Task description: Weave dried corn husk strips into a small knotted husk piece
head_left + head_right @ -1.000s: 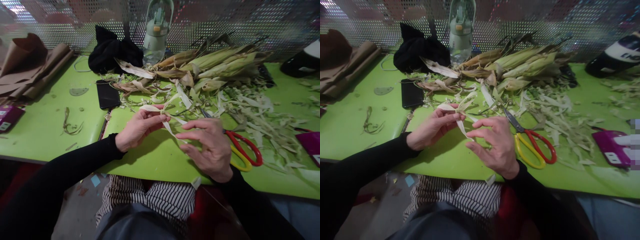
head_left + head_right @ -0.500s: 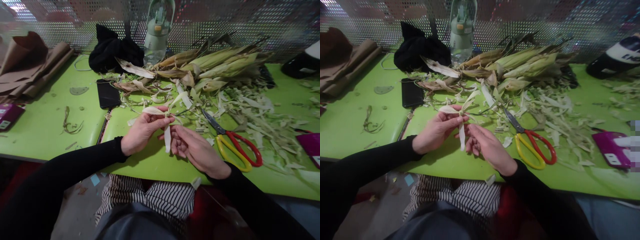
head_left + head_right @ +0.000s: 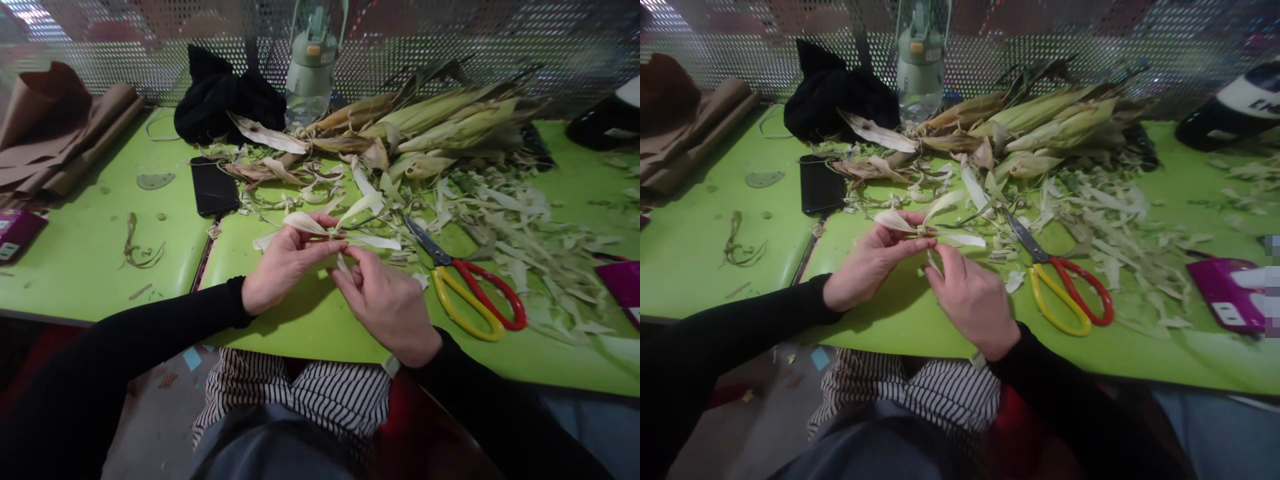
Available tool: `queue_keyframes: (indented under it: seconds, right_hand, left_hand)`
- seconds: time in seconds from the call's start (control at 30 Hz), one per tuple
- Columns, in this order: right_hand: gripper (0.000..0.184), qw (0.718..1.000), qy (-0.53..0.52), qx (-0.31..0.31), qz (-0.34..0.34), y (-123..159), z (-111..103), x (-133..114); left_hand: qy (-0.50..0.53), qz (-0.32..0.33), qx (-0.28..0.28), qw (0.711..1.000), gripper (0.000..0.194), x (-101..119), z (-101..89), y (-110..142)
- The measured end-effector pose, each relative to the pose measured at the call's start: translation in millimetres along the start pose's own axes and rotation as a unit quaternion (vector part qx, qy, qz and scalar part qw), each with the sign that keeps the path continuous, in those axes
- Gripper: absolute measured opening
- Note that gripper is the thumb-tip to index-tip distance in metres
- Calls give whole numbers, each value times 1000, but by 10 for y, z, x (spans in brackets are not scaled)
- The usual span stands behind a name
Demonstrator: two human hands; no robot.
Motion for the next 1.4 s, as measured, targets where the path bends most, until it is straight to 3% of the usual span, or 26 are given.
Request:
queue_keyframes:
  seconds: [0.17, 0.3, 0.5, 0.63, 0.73, 0.83, 0.9, 1.1, 1.27, 1.33, 1.4]
  right_hand:
    - [29, 987, 145, 25, -63, -50, -67, -102]
    - [34, 981, 171, 21, -83, -78, -63, -130]
    - [16, 974, 204, 31, -95, -87, -71, -147]
    - [10, 973, 191, 3, -126, -73, -53, -139]
    - [10, 984, 138, 9, -109, -67, -64, -78]
    - [11, 999, -1, 30, -17, -73, -86, 55]
    - [13, 989, -132, 16, 60, -73, -59, 138]
    - [18, 904, -366, 1, 221, -46, -13, 246]
    - [25, 795, -521, -57, 306, 2, 95, 242]
    - [23, 803, -513, -52, 299, 0, 82, 244]
    - [17, 869, -434, -14, 236, -33, 5, 260]
  left_hand:
    - [29, -2, 11, 1000, 24, -31, -54, -31]
    - [35, -23, 19, 999, 26, -62, -86, -51]
    - [19, -18, 20, 999, 26, -43, -67, -44]
    - [-65, 3, 24, 998, 22, 25, -62, -43]
    - [-155, -1, 5, 988, 19, 73, -64, -53]
    - [-192, -35, -46, 980, 17, 90, -49, -49]
    - [-187, -56, -76, 978, 17, 97, -29, -28]
    - [-188, -61, -97, 975, 32, 109, 21, 33]
    - [-141, -103, -112, 978, 32, 46, 15, 20]
    - [-93, -137, -109, 980, 32, 24, 3, 17]
    - [-50, -164, -92, 981, 30, 19, -17, 18]
Point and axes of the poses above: each hand's wrist, its own y-axis away from the middle knuckle, its own z-axis out of the palm, x = y × z, the point moved 5 cm from there along -y, towards the middle knuckle, and after that the axes turned 12 degrees about -z, right-handed, at the moved point
